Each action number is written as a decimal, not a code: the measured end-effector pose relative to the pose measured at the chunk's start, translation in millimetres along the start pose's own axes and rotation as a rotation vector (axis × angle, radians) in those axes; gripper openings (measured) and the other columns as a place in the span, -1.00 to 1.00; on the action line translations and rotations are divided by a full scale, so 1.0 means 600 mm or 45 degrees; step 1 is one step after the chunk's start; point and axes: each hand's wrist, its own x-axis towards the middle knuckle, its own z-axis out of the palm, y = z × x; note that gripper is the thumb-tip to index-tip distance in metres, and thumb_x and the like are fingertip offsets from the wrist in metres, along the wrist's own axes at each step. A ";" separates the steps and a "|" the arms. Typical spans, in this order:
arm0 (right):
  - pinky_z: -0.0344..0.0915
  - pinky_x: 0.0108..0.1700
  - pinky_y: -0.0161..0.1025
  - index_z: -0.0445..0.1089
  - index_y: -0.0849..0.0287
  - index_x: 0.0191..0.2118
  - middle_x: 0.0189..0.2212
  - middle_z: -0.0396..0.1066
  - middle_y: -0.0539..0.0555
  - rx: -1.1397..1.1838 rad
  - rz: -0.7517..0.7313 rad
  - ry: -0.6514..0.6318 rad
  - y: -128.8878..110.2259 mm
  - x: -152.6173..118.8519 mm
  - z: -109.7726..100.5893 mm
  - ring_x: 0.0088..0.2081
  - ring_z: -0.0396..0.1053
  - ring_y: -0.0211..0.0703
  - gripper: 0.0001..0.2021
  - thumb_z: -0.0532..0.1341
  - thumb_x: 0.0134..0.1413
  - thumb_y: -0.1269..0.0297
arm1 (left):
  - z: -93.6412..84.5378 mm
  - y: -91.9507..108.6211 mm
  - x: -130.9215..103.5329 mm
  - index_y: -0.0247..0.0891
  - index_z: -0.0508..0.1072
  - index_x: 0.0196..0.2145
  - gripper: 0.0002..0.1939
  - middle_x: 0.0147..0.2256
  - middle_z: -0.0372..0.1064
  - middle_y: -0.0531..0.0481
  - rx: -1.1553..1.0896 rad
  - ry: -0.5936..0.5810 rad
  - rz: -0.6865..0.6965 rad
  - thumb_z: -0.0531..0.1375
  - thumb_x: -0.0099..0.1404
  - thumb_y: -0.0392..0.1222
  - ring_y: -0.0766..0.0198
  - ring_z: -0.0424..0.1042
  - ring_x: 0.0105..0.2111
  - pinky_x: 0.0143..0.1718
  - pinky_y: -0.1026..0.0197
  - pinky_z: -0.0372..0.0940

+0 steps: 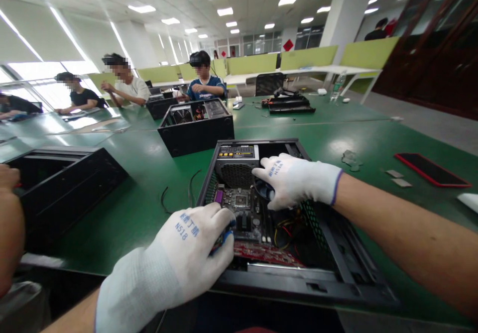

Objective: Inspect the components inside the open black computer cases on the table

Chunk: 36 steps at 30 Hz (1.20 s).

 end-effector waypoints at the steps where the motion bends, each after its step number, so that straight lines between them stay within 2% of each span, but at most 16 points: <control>1: 0.29 -0.08 0.07 0.39 0.20 0.14 0.00 0.36 0.35 0.001 0.015 0.011 0.005 -0.009 0.000 -0.06 0.37 0.26 -0.22 0.36 -0.24 -0.10 | -0.002 0.001 0.004 -0.19 0.38 -0.12 -0.81 -0.23 0.44 -0.06 0.027 -0.012 0.008 0.02 0.39 -0.18 0.14 0.50 -0.26 -0.19 0.08 0.41; 4: 0.24 -0.02 0.11 0.41 0.26 0.11 -0.04 0.38 0.36 -0.048 0.024 0.057 0.013 -0.024 0.006 -0.03 0.33 0.28 -0.25 0.34 -0.20 -0.11 | -0.004 0.004 0.031 -0.23 0.38 -0.10 -0.79 -0.13 0.45 -0.14 0.124 -0.080 0.044 0.02 0.38 -0.23 0.08 0.50 -0.15 -0.06 0.02 0.40; 7: 0.23 0.00 0.12 0.42 0.27 0.09 -0.07 0.39 0.36 -0.059 0.057 0.106 0.013 -0.028 0.016 -0.03 0.31 0.29 -0.26 0.32 -0.17 -0.14 | 0.009 -0.003 0.086 -0.28 0.36 0.00 -0.71 -0.04 0.44 -0.23 0.204 -0.230 0.046 0.04 0.36 -0.21 0.01 0.48 -0.02 0.04 -0.02 0.38; 12: 0.20 0.02 0.13 0.40 0.25 0.11 -0.06 0.38 0.37 0.039 0.090 0.191 0.022 -0.032 0.027 -0.01 0.28 0.32 -0.24 0.30 -0.18 -0.18 | 0.053 -0.034 0.197 -0.27 0.34 0.08 -0.55 0.06 0.44 -0.27 0.242 -0.596 -0.079 0.17 0.24 -0.14 -0.06 0.48 0.04 0.05 -0.03 0.40; 16: 0.17 0.04 0.12 0.39 0.24 0.09 -0.05 0.36 0.37 0.093 0.112 0.288 0.030 -0.035 0.036 -0.01 0.27 0.31 -0.24 0.32 -0.20 -0.18 | 0.089 -0.050 0.248 -0.27 0.33 0.13 -0.39 0.10 0.42 -0.28 0.301 -0.767 -0.099 0.28 0.11 -0.16 -0.09 0.47 0.07 0.05 -0.02 0.41; 20: 0.13 0.07 0.13 0.40 0.23 0.05 -0.06 0.36 0.36 0.123 0.171 0.380 0.031 -0.037 0.043 0.00 0.24 0.32 -0.28 0.33 -0.23 -0.15 | 0.116 -0.054 0.266 -0.27 0.39 0.09 -0.38 0.05 0.47 -0.25 0.326 -0.878 -0.076 0.32 0.06 -0.11 -0.10 0.50 0.03 0.04 -0.02 0.42; 23: 0.14 0.03 0.14 0.42 0.24 0.01 -0.07 0.36 0.37 0.124 0.197 0.434 0.031 -0.042 0.043 -0.02 0.25 0.32 -0.32 0.32 -0.22 -0.11 | 0.124 -0.052 0.273 -0.29 0.39 0.12 -0.34 0.06 0.45 -0.28 0.344 -0.915 -0.055 0.33 0.06 -0.08 -0.15 0.48 0.04 0.08 -0.07 0.40; 28: 0.14 0.01 0.14 0.40 0.23 0.03 -0.06 0.37 0.38 0.162 0.252 0.416 0.031 -0.048 0.037 -0.02 0.24 0.34 -0.31 0.32 -0.22 -0.10 | 0.135 -0.054 0.280 -0.23 0.33 0.17 -0.30 0.14 0.37 -0.30 0.362 -0.897 -0.049 0.32 0.05 -0.13 -0.15 0.43 0.10 0.11 -0.08 0.36; 32: 0.14 0.01 0.14 0.41 0.21 0.00 -0.06 0.38 0.36 0.172 0.239 0.414 0.033 -0.048 0.037 -0.01 0.23 0.34 -0.35 0.33 -0.23 -0.09 | 0.149 -0.068 0.280 -0.22 0.32 0.16 -0.33 0.12 0.38 -0.27 0.363 -0.850 -0.052 0.31 0.08 -0.12 -0.09 0.46 0.06 0.11 -0.03 0.37; 36: 0.09 0.04 0.17 0.41 0.25 0.01 -0.04 0.35 0.40 0.205 0.225 0.414 0.033 -0.049 0.036 0.01 0.21 0.38 -0.33 0.33 -0.22 -0.08 | 0.152 -0.074 0.281 -0.20 0.35 0.11 -0.39 0.08 0.42 -0.22 0.352 -0.809 -0.032 0.31 0.09 -0.10 -0.04 0.48 0.05 0.13 0.02 0.36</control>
